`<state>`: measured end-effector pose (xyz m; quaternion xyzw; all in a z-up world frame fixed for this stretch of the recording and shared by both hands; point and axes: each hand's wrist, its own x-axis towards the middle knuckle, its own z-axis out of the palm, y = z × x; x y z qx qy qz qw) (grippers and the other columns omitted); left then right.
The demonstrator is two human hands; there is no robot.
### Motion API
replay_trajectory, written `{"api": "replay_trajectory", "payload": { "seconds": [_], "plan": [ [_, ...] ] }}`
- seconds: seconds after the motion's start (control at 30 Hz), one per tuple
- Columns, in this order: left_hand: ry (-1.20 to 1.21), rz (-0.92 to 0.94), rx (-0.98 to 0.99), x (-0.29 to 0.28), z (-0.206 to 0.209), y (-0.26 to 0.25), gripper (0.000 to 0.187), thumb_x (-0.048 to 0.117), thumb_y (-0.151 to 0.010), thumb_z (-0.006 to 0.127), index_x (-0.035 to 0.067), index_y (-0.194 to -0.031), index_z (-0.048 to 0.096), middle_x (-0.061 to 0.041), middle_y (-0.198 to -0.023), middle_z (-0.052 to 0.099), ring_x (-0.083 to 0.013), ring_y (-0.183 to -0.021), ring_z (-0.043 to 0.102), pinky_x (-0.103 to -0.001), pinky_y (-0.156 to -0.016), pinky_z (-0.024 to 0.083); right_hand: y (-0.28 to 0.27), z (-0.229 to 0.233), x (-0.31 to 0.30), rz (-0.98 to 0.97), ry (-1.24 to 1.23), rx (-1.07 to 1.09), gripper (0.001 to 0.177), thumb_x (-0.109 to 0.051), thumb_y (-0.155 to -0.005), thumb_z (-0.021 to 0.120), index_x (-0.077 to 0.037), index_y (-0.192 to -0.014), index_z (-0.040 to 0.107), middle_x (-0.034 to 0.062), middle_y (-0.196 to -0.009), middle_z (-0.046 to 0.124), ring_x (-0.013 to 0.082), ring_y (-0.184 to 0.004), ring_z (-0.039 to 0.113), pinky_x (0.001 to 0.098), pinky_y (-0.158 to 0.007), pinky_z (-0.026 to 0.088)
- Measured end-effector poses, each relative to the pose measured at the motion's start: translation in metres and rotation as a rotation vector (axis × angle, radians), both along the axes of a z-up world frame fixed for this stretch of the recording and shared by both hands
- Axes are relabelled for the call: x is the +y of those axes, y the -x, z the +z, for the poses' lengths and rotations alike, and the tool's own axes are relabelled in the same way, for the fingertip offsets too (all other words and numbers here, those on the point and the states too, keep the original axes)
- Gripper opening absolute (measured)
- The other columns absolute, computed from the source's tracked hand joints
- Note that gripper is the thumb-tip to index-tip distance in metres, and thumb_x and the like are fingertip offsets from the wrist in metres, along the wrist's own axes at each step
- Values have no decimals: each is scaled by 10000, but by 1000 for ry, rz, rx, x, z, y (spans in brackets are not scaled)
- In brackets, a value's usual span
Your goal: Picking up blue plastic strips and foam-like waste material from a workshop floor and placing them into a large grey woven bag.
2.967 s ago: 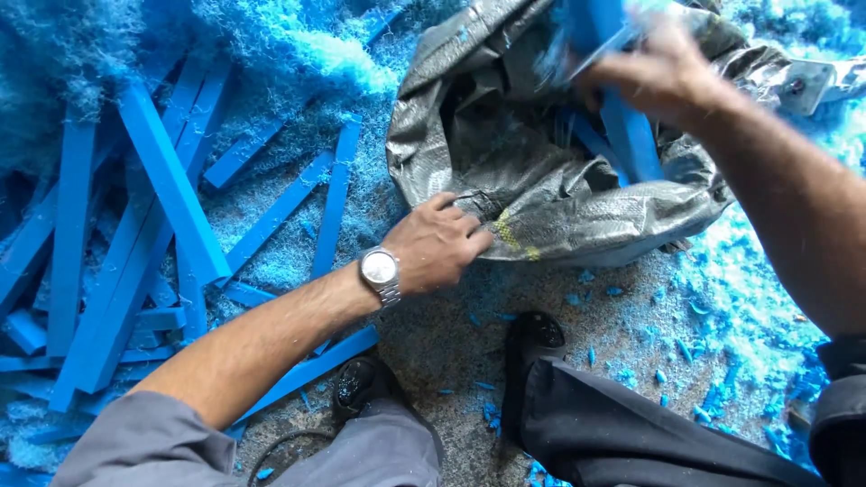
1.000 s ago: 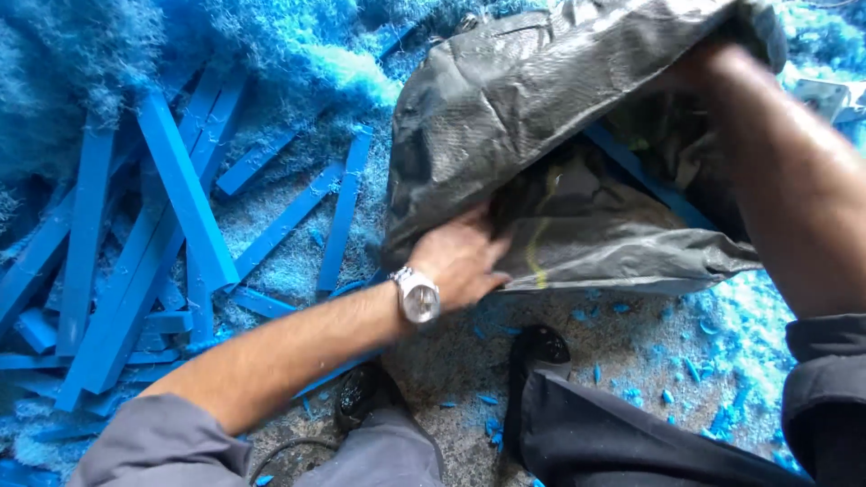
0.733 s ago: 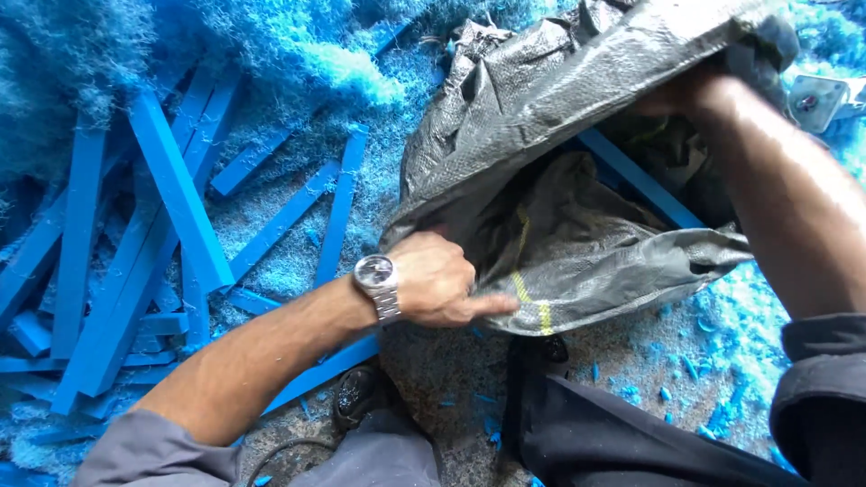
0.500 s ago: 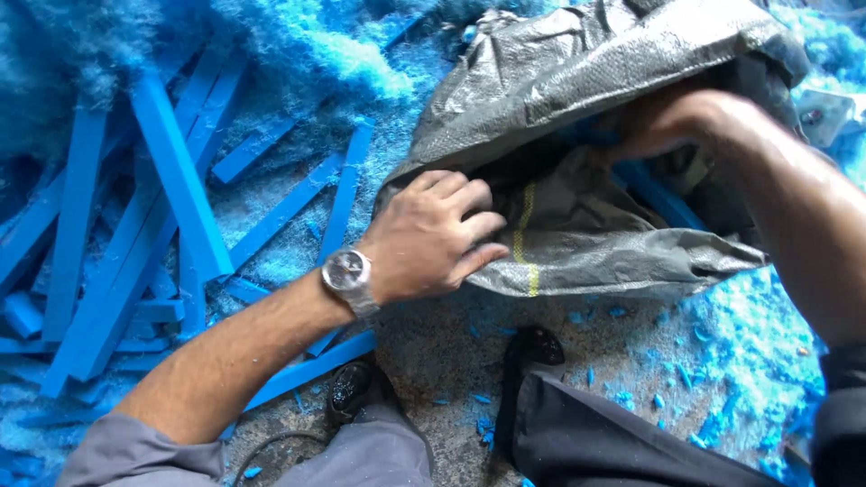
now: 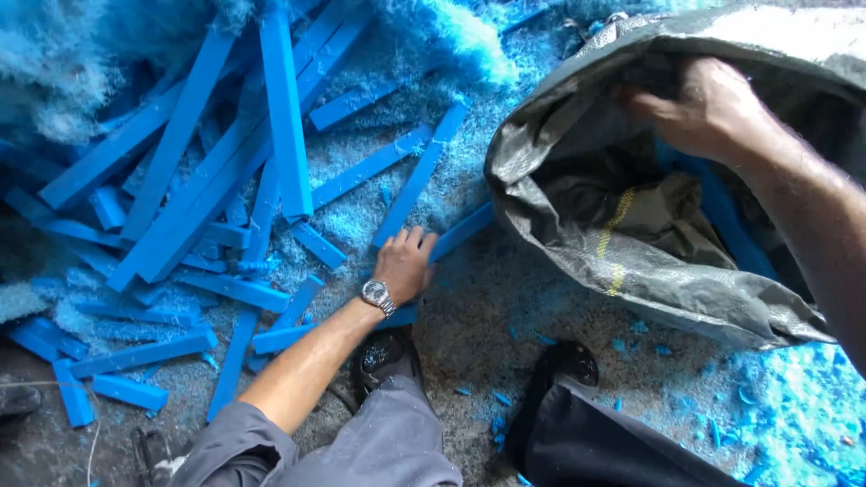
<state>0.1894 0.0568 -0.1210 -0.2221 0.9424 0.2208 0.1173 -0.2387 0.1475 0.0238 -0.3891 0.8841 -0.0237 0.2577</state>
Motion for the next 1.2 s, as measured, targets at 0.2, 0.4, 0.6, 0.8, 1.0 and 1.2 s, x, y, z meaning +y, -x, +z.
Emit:
{"api": "replay_trajectory", "payload": {
  "seconds": [0.2, 0.4, 0.6, 0.8, 1.0, 1.2],
  "plan": [
    [-122, 69, 26, -13, 10, -29, 244, 306, -931, 705, 75, -1002, 676, -81, -966, 653, -212, -859, 643, -367, -738, 547, -24, 43, -4, 249, -39, 10, 532, -487, -998, 620, -62, -1314, 678, 234, -1067, 739, 339, -881, 736, 475, -747, 605],
    [-672, 220, 191, -55, 83, -64, 465, 491, -938, 650, 70, -1115, 738, -96, -1108, 737, -235, -971, 696, -394, -827, 538, -56, 99, -2, 315, -207, -27, 534, -543, -972, 571, -129, -1289, 690, 175, -958, 769, 302, -784, 762, 445, -693, 615],
    [-712, 330, 148, -74, 131, -110, 403, 392, -910, 697, 67, -1142, 755, -72, -1082, 756, -197, -1011, 704, -358, -889, 541, -58, 86, 12, 428, -313, -75, 422, -477, -1001, 570, -127, -1185, 717, 126, -838, 761, 229, -709, 727, 380, -603, 618],
    [-824, 660, 425, -65, 137, -112, 370, 198, -919, 735, 4, -1231, 688, -68, -1125, 697, -135, -1035, 648, -287, -906, 541, -85, 106, 2, 512, -13, -218, 407, -439, -954, 566, -117, -1161, 705, 140, -895, 758, 239, -714, 743, 397, -604, 609],
    [-847, 497, 721, -18, 153, -18, 338, 129, -988, 683, -3, -1284, 585, -69, -1108, 699, -160, -978, 696, -325, -890, 596, -133, 122, -13, 283, 68, -508, 471, -475, -977, 558, -185, -1346, 601, 96, -1046, 772, 205, -910, 767, 398, -780, 612],
    [-814, 23, 758, 17, 196, 76, 359, 275, -983, 738, 61, -1243, 616, -115, -1172, 692, -236, -1075, 696, -385, -963, 586, -138, 111, 5, 76, 500, -896, 625, -439, -974, 665, -80, -1443, 460, 92, -1121, 671, 190, -999, 709, 385, -793, 632]
  ]
}}
